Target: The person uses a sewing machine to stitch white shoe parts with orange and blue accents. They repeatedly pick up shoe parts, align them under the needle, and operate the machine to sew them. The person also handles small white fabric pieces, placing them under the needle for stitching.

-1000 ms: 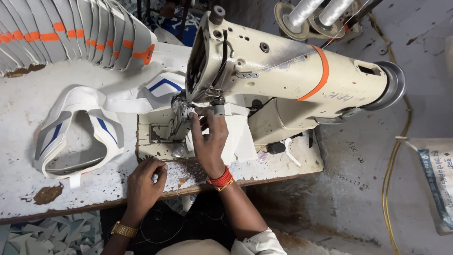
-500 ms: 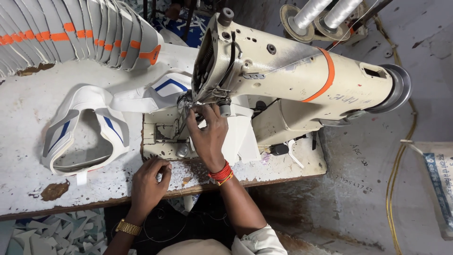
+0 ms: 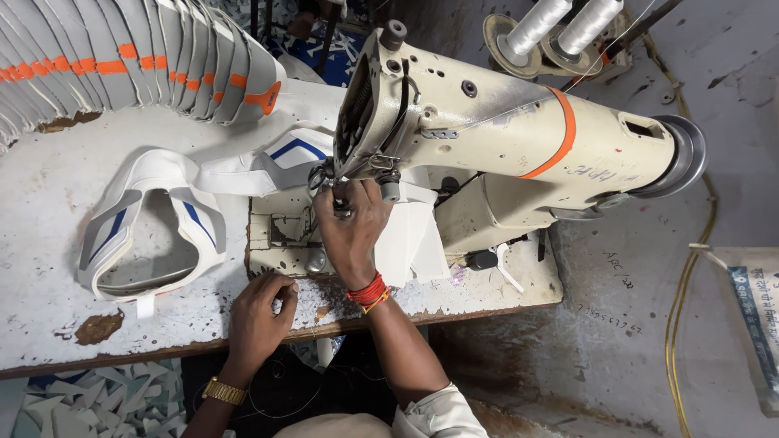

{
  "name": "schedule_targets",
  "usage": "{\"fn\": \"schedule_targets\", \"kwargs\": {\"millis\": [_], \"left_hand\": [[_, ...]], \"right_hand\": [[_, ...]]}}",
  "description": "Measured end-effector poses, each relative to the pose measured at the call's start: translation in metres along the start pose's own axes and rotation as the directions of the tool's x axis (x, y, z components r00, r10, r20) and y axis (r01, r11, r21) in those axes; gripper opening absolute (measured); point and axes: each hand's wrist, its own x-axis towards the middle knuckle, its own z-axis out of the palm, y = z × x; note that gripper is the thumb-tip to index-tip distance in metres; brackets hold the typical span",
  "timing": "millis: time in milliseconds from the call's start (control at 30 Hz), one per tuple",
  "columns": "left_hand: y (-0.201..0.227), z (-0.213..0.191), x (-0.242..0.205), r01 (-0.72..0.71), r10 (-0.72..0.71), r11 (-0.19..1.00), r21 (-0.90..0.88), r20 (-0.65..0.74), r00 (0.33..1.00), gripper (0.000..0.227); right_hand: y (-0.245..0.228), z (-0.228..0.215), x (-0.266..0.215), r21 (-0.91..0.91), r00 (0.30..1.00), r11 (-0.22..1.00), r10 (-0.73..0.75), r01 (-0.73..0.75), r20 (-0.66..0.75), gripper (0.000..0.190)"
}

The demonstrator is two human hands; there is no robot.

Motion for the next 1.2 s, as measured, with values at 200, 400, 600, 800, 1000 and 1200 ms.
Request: {"fn": "schedule_targets", "kwargs": {"millis": [200,400,600,800,1000,1200], "left_hand": [[0.004,-0.002,0.001,0.015,-0.015,1.000,0.016,0.013,1.000,0.008],[0.002,-0.002,0.000,-0.019,0.019,1.000,0.003,-0.008,1.000,0.008],[0.002,-0.002,0.001,-0.033,0.034,0.999,0.005,-0.008,0.999,0.008],[-0.005,0.003,-0.001,-0.007,0.007,1.000,0.007,0.013,1.000,0.008],[-0.007,0.003,-0.001,-0.027,0.026,0.999,0.047,0.021,0.999,0.008],[-0.004,0.002,-0.001,-0.032,0.032,0.999,0.040,0.000,0.999,0.008]], "right_hand": [[0.008,-0.005,-0.008,-0.119,0.992,0.985,-0.123,0.122,-0.001,0.013],[0.008,-0.012,-0.014,-0.196,0.993,0.974,-0.118,0.115,-0.005,0.016],[0.002,-0.016,-0.006,-0.174,0.991,0.976,-0.128,0.132,0.037,0.013],[0.003,-0.012,-0.001,-0.174,0.989,0.974,-0.137,0.145,0.058,0.011],[-0.001,-0.007,0.000,-0.065,0.996,0.995,-0.077,0.080,0.040,0.010],[0.005,0.004,-0.001,-0.061,1.000,0.998,-0.006,0.006,-0.003,0.013]]}}
